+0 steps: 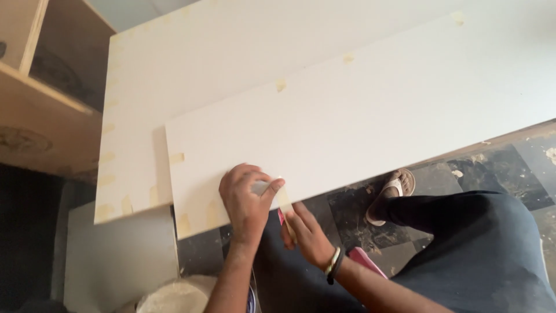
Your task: The recorder is applying tape to the edges of white wooden boards as part of a manufacturing process.
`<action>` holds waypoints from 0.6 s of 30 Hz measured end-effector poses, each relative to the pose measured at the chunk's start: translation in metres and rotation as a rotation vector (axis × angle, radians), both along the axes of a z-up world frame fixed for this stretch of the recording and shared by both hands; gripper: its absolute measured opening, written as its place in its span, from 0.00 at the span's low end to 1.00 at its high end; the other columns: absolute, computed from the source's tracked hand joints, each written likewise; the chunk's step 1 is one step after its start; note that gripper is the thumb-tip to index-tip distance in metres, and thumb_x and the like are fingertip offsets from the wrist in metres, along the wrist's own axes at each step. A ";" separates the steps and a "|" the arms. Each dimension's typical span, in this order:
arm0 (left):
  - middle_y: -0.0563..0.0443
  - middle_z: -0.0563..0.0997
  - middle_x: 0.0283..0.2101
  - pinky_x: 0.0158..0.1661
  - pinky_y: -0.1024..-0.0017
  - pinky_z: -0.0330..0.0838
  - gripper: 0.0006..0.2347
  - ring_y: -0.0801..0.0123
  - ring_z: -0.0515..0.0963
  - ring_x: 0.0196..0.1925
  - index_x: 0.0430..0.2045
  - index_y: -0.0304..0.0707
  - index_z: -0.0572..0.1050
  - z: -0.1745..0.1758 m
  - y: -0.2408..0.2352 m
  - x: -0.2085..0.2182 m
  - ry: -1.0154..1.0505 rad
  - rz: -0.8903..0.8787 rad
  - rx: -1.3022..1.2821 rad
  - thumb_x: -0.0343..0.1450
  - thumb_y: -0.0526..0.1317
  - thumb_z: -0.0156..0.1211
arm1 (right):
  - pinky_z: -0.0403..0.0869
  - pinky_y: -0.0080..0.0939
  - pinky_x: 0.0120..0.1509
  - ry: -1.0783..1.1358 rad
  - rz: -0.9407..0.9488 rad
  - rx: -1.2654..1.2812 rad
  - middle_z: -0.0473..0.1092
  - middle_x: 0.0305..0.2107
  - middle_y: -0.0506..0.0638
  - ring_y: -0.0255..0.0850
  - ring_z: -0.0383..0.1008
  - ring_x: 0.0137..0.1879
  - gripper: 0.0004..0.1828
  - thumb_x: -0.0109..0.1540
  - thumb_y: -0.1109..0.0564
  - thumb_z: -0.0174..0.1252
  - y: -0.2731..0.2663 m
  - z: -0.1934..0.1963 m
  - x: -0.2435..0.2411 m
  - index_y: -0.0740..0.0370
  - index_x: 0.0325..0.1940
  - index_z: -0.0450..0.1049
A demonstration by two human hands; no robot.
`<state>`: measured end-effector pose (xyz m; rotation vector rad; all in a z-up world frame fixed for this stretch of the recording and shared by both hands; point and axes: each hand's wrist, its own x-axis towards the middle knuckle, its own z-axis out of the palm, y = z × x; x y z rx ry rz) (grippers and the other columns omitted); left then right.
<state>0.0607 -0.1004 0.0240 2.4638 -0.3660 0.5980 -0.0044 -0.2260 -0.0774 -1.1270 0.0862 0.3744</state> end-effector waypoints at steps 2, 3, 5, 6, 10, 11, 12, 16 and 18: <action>0.52 0.83 0.36 0.56 0.60 0.67 0.13 0.61 0.78 0.48 0.21 0.38 0.81 -0.002 -0.005 0.001 0.054 0.068 -0.071 0.59 0.48 0.75 | 0.71 0.36 0.32 -0.265 -0.030 -0.018 0.68 0.20 0.48 0.35 0.68 0.25 0.29 0.70 0.54 0.38 -0.001 -0.027 -0.006 0.54 0.77 0.51; 0.52 0.83 0.36 0.56 0.60 0.67 0.13 0.61 0.78 0.48 0.21 0.38 0.81 -0.014 0.000 -0.003 0.061 0.071 -0.064 0.59 0.48 0.75 | 0.71 0.36 0.32 -0.257 -0.029 -0.011 0.68 0.20 0.48 0.35 0.68 0.25 0.29 0.70 0.54 0.38 -0.003 -0.030 -0.002 0.54 0.77 0.51; 0.51 0.83 0.43 0.60 0.61 0.69 0.13 0.62 0.77 0.55 0.34 0.38 0.81 -0.036 0.008 -0.009 0.002 -0.071 0.044 0.68 0.48 0.69 | 0.74 0.38 0.39 -0.384 -0.023 -0.329 0.70 0.26 0.49 0.37 0.72 0.32 0.15 0.73 0.55 0.40 -0.007 -0.036 0.008 0.65 0.57 0.67; 0.51 0.83 0.43 0.60 0.61 0.69 0.13 0.62 0.77 0.55 0.34 0.38 0.81 -0.037 0.009 -0.013 0.004 -0.074 0.050 0.68 0.48 0.69 | 0.74 0.38 0.39 -0.381 -0.027 -0.324 0.70 0.26 0.49 0.37 0.72 0.32 0.15 0.73 0.55 0.40 -0.007 -0.050 0.014 0.65 0.57 0.67; 0.41 0.73 0.63 0.67 0.56 0.61 0.25 0.56 0.67 0.69 0.58 0.31 0.70 -0.045 0.005 -0.020 -0.040 -0.268 0.367 0.70 0.50 0.61 | 0.76 0.40 0.42 -0.414 -0.018 -0.369 0.75 0.30 0.50 0.38 0.75 0.35 0.13 0.71 0.57 0.45 -0.011 -0.066 0.025 0.65 0.48 0.74; 0.38 0.69 0.68 0.68 0.55 0.58 0.30 0.54 0.64 0.71 0.63 0.29 0.66 -0.048 0.005 -0.021 -0.037 -0.262 0.472 0.69 0.50 0.60 | 0.75 0.40 0.40 -0.397 -0.024 -0.358 0.74 0.27 0.51 0.38 0.73 0.33 0.13 0.70 0.57 0.45 -0.011 -0.059 0.024 0.65 0.48 0.73; 0.38 0.69 0.68 0.68 0.55 0.58 0.30 0.54 0.64 0.71 0.63 0.29 0.66 -0.051 0.005 -0.022 -0.033 -0.268 0.474 0.69 0.50 0.60 | 0.75 0.40 0.40 -0.392 -0.028 -0.356 0.74 0.27 0.51 0.38 0.73 0.33 0.13 0.70 0.57 0.45 -0.010 -0.057 0.024 0.65 0.48 0.73; 0.41 0.67 0.70 0.69 0.56 0.59 0.26 0.57 0.65 0.72 0.65 0.32 0.64 -0.060 0.006 -0.019 -0.088 -0.207 0.565 0.72 0.45 0.56 | 0.73 0.40 0.38 -0.289 -0.026 -0.172 0.71 0.26 0.49 0.37 0.70 0.31 0.12 0.70 0.59 0.44 -0.001 -0.076 0.031 0.64 0.43 0.74; 0.42 0.68 0.70 0.69 0.57 0.60 0.24 0.57 0.66 0.72 0.65 0.33 0.65 -0.065 0.009 -0.019 -0.117 -0.196 0.568 0.73 0.42 0.55 | 0.72 0.39 0.35 -0.165 -0.012 -0.028 0.69 0.25 0.48 0.36 0.68 0.30 0.12 0.71 0.59 0.44 -0.002 -0.097 0.030 0.64 0.40 0.73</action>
